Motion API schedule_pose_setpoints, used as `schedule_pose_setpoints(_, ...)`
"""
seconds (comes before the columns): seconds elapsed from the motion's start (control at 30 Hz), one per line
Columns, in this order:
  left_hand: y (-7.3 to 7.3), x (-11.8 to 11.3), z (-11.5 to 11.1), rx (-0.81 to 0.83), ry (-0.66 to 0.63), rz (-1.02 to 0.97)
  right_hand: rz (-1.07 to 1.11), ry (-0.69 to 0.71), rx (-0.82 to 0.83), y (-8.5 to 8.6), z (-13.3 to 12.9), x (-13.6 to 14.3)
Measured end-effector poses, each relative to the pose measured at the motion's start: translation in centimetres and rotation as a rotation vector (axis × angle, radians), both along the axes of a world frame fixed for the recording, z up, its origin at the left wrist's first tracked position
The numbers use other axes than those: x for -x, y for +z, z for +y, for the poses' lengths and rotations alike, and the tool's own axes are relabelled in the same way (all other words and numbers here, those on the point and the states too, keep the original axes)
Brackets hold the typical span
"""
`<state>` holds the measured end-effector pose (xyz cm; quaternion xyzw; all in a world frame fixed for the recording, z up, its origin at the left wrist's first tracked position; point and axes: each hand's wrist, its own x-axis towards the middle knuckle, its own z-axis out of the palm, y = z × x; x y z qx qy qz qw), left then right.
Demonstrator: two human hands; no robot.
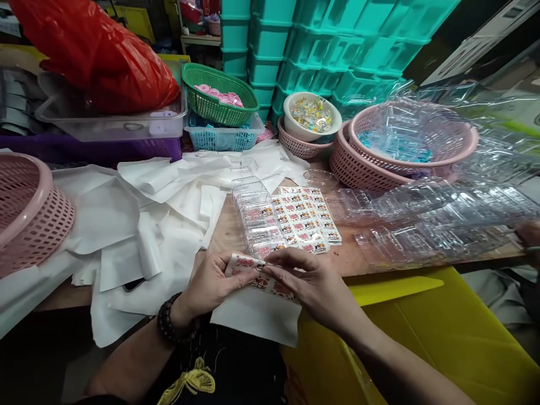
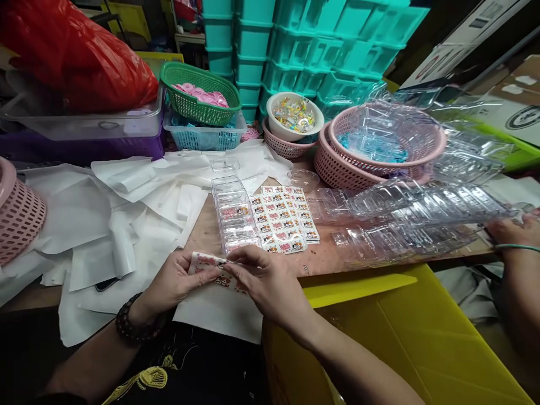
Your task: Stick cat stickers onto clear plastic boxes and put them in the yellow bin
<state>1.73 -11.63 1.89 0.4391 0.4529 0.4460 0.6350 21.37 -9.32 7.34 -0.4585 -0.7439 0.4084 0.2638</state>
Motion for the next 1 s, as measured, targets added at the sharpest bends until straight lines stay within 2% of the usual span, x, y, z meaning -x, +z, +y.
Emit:
schedule_pose_setpoints(0.07, -0.1, -0.2, 0.1, 0.025, -0.027, -0.027, -0.011, -0.012, -0.248, -1.1, -0.1, -0.1)
schedule_pose_setpoints(0.2, 0.3, -0.5, 0.2, 0.055, -0.07, -0.105, -0.191, 0.013, -1.088, -2.9, -0.4, -0.3)
schedule_pose_setpoints(0.27, 0.4, -0.5, 0.1, 0.085, -0.121, -0.139, -0.285, 0.092, -1.344, -3.1, -0.6, -0.4)
schedule_pose_setpoints(0.3, 0.4, -0.3, 0.1, 0.106, -0.142, -0.136, -0.301, 0.144, -1.388, -2.9, -0.7, -0.5)
schedule_pose_setpoints(0.33, 0.3, -0.1, 0.1, 0.13, -0.157, -0.113, -0.29, 0.191, -1.369, -2.6, -0.8, -0.7)
schedule_pose_setpoints(0.47, 0.2, 1.3, 0.3, 0.174, -0.199, 0.163, -0.091, 0.32, -1.073, -0.3, -0.8, -1.5)
schedule_pose_setpoints(0.53, 0.7, 1.9, 0.7, 0.122, -0.218, 0.3, -0.056, 0.269, -0.988, 0.9, 0.4, -1.9)
schedule_pose_setpoints(0.6, 1.6, 2.2, 1.7, -0.002, -0.195, 0.387, -0.037, 0.082, -0.822, 1.5, 3.1, -2.1)
schedule_pose_setpoints(0.67, 2.5, 2.2, 3.0, -0.179, -0.125, 0.46, 0.034, -0.095, -0.491, 1.5, 7.0, -1.9)
schedule_pose_setpoints(0.7, 2.8, 2.1, 3.7, -0.267, -0.085, 0.509, 0.078, -0.119, -0.295, 1.3, 9.3, -1.6)
schedule_pose_setpoints(0.77, 2.9, 1.8, 5.2, -0.373, -0.048, 0.593, 0.127, -0.069, 0.077, 0.7, 13.4, -1.1)
schedule_pose_setpoints(0.83, 2.5, 1.5, 6.5, -0.369, -0.065, 0.629, 0.119, 0.009, 0.332, 0.0, 16.5, -0.4)
schedule_pose_setpoints(0.9, 1.9, 1.4, 7.3, -0.326, -0.093, 0.62, 0.075, 0.051, 0.448, -0.5, 18.4, 0.3)
schedule_pose_setpoints(1.0, 0.9, 1.4, 7.9, -0.285, -0.107, 0.59, -0.01, 0.077, 0.495, -1.0, 19.4, 1.0)
